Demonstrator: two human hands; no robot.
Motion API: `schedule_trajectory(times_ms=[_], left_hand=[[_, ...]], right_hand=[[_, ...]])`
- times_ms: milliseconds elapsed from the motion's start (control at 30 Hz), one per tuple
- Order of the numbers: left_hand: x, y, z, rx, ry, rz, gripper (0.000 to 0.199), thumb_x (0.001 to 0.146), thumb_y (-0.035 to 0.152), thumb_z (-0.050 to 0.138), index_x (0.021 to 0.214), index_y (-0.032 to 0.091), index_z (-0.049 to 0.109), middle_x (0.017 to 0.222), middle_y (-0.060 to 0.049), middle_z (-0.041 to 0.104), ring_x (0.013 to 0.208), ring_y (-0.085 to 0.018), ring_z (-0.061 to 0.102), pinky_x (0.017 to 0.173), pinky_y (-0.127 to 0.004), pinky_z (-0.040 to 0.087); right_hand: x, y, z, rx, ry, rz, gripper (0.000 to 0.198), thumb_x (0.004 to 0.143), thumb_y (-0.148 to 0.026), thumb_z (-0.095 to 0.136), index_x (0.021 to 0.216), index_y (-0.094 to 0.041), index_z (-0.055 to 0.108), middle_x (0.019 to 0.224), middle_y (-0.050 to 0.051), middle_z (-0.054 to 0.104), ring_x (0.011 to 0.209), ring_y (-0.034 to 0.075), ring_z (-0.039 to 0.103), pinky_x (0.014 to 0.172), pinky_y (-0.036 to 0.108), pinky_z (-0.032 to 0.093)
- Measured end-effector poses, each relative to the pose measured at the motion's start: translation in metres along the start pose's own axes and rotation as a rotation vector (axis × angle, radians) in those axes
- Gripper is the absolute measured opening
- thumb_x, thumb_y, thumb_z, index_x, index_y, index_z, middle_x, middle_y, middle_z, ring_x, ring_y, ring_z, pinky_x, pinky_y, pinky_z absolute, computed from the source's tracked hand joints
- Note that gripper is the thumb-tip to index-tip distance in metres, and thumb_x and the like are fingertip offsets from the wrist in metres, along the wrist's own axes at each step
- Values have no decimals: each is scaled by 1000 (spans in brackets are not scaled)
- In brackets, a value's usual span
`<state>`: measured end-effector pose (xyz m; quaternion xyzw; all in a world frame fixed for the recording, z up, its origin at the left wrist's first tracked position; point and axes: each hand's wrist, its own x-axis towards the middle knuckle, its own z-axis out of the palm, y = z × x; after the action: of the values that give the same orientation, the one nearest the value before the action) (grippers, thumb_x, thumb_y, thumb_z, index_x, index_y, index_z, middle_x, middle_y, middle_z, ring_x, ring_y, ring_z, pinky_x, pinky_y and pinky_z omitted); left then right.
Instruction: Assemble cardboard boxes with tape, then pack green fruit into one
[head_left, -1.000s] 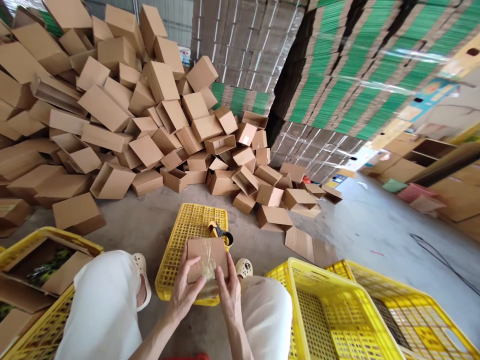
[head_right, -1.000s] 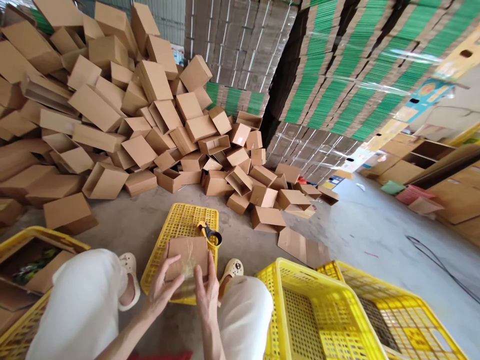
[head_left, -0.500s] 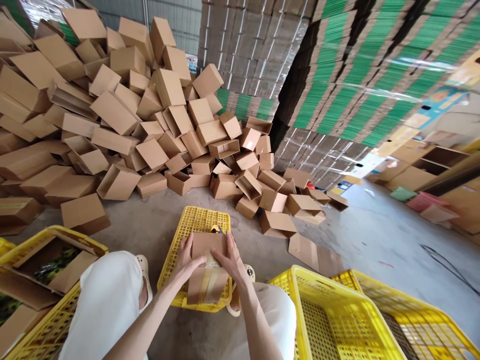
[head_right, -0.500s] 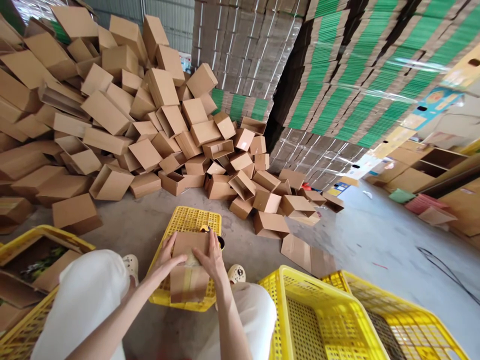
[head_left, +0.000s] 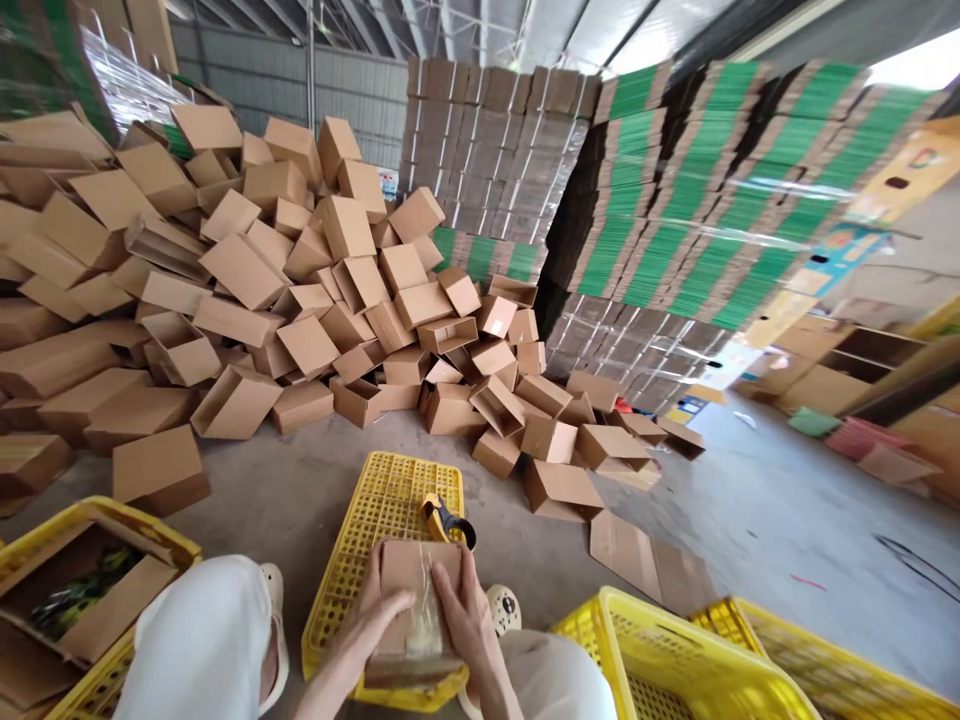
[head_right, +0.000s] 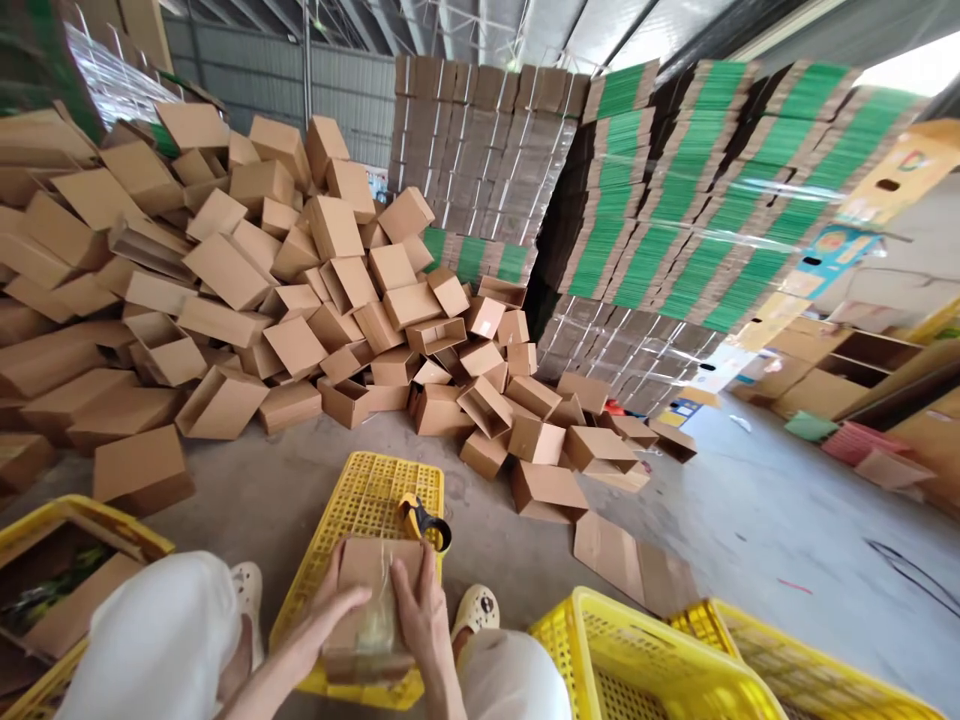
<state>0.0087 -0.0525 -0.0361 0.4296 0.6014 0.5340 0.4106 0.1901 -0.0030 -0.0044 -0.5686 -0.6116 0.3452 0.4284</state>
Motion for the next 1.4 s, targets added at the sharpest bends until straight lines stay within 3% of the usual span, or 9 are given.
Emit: schedule_trajectory(times_ms=[167, 300, 433, 633, 800, 933, 1000, 1167, 1400], left_hand=[[3, 25, -9, -2, -16, 91, 68, 89, 44, 70, 150, 30, 46, 160, -14, 55, 141, -30, 62, 115, -48, 52], [7, 27, -16, 94, 44, 150, 50, 87, 52, 73, 128, 27, 59, 165, -14, 49, 151, -33, 50, 124, -54, 42], [-7, 6, -22, 109, 133, 120, 47, 85, 59, 74, 117, 27, 61, 161, -14, 54, 145, -33, 57, 120, -54, 48], [-52, -14, -25, 36, 200, 35, 43, 87, 60, 72, 109, 25, 61, 163, -14, 52, 142, -35, 59, 105, -48, 61], [-96, -68, -20, 139, 131, -41, 55, 91, 49, 67, 142, 28, 62, 165, -10, 50, 155, -35, 44, 122, -53, 48], [-111, -110, -15, 264, 80, -8, 53, 99, 36, 50, 150, 29, 62, 163, -10, 54, 159, -31, 38, 124, -52, 44], [-109, -115, -13, 384, 61, 72, 54, 100, 31, 46, 153, 29, 59, 166, -10, 50, 159, -29, 37, 125, -50, 43], [-84, -100, -16, 678, -31, 203, 58, 98, 19, 45, 153, 29, 59, 169, -8, 46, 161, -31, 34, 129, -60, 31], [-26, -76, -21, 853, -93, 282, 57, 103, 21, 41, 159, 31, 51, 172, -7, 40, 162, -29, 31, 127, -58, 35]], right_hand=[[-18, -17, 1, 73, 17, -99, 62, 93, -57, 70, 145, -24, 58, 128, 9, 78, 115, 30, 76, 96, 37, 62], [-30, -23, 16, 35, 62, -108, 48, 90, -53, 75, 127, -24, 66, 121, 8, 78, 108, 28, 76, 96, 37, 61], [-46, -26, 30, 30, 73, -143, 39, 87, -49, 80, 117, -25, 72, 119, 7, 77, 113, 29, 73, 99, 36, 60], [-77, -21, 26, 17, -120, -137, 39, 90, -48, 81, 122, -27, 80, 137, 10, 73, 126, 31, 71, 106, 39, 60], [-121, 14, 20, -180, -291, -162, 40, 98, -45, 71, 136, -34, 74, 153, 7, 64, 148, 36, 54, 123, 55, 47], [-143, 39, 37, -405, -386, -208, 46, 106, -30, 53, 151, -34, 61, 163, 4, 51, 157, 37, 37, 125, 67, 38], [-146, 47, 51, -490, -364, -200, 54, 104, -25, 50, 158, -33, 51, 166, 4, 46, 159, 38, 33, 124, 68, 38], [-134, 54, 73, -585, -367, -231, 63, 100, -13, 44, 161, -29, 46, 163, 6, 49, 155, 33, 43, 129, 62, 32], [-72, 37, 76, -651, -401, -239, 60, 104, -16, 42, 163, -24, 44, 165, 11, 47, 157, 29, 40, 129, 57, 32]])
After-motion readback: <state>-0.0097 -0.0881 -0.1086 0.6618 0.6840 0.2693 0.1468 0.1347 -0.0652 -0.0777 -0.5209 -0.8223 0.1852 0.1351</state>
